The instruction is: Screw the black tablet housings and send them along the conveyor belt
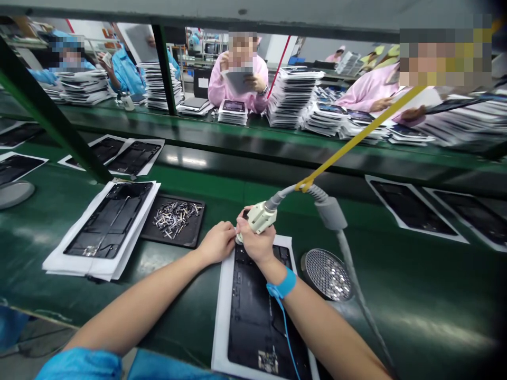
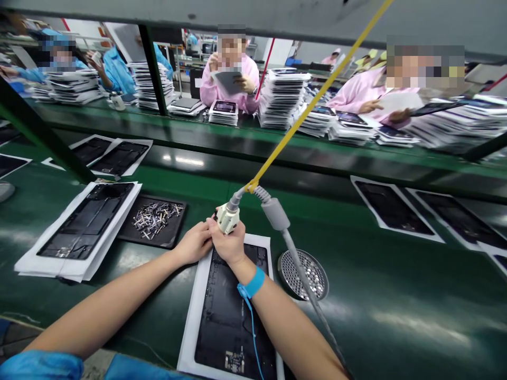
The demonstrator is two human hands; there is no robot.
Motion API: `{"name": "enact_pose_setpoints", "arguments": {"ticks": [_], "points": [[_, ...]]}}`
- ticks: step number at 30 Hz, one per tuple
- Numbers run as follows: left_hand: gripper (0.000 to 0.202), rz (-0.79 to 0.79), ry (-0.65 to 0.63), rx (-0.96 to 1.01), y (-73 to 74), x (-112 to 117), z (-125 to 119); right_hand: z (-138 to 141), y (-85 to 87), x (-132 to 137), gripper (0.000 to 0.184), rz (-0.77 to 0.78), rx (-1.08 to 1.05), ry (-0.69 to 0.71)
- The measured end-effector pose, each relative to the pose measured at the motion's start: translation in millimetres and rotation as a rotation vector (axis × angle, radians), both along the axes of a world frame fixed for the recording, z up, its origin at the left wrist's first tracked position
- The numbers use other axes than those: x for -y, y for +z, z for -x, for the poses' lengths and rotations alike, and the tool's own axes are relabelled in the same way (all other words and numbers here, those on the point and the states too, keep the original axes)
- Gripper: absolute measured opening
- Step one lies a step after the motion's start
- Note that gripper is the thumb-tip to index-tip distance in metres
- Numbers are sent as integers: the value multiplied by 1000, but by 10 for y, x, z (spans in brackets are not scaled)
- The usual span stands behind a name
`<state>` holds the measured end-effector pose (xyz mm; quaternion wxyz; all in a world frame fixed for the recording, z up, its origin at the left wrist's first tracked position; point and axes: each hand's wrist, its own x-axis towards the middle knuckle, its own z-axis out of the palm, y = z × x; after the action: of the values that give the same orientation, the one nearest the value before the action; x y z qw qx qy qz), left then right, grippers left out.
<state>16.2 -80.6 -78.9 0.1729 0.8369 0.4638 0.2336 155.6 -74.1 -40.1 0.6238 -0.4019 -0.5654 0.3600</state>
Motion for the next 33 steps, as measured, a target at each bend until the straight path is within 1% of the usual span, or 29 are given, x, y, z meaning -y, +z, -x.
{"name": "enact_pose_setpoints", "arguments": {"ticks": [2,5,7,9,11,13,16,19,20,22,26,28,30,33], "points": [[22,10,-1,18,4,-2,12,13,-13,0,32,11,21,-2],[22,17,-13,47,27,4,50,42,14,3,28,-3,36,-10],[23,21,-15,49,63,4,64,25,75,1,24,-11,0,-8],[23,7,15,25,126,-12,34,-74,173,1,22,-5,-74,-6],[23,-30,48,-40,210,-49,-63,-282,294,18,24,-8,-144,-36],[22,-63,60,-145,295,-104,-215,-583,408,59,26,-37,-185,-112],[34,-13,34,-302,382,-210,-444,-1093,505,151,26,-93,-190,-270],[24,104,-79,-369,407,-343,-563,-1510,483,256,25,-99,-138,-396],[23,124,-113,-367,408,-398,-580,-1609,455,289,24,-94,-116,-422],[24,113,-131,-353,416,-534,-610,-1743,387,344,23,-76,-78,-446],[27,2,-43,-353,447,-871,-716,-1829,275,386,23,-49,-38,-455],[29,-28,14,-362,436,-1000,-769,-1833,243,379,22,-49,-18,-463],[27,-63,61,-346,389,-1052,-785,-1837,221,364,21,-47,-9,-461],[30,-189,97,-271,274,-972,-723,-1854,197,337,22,-35,-21,-457]]}}
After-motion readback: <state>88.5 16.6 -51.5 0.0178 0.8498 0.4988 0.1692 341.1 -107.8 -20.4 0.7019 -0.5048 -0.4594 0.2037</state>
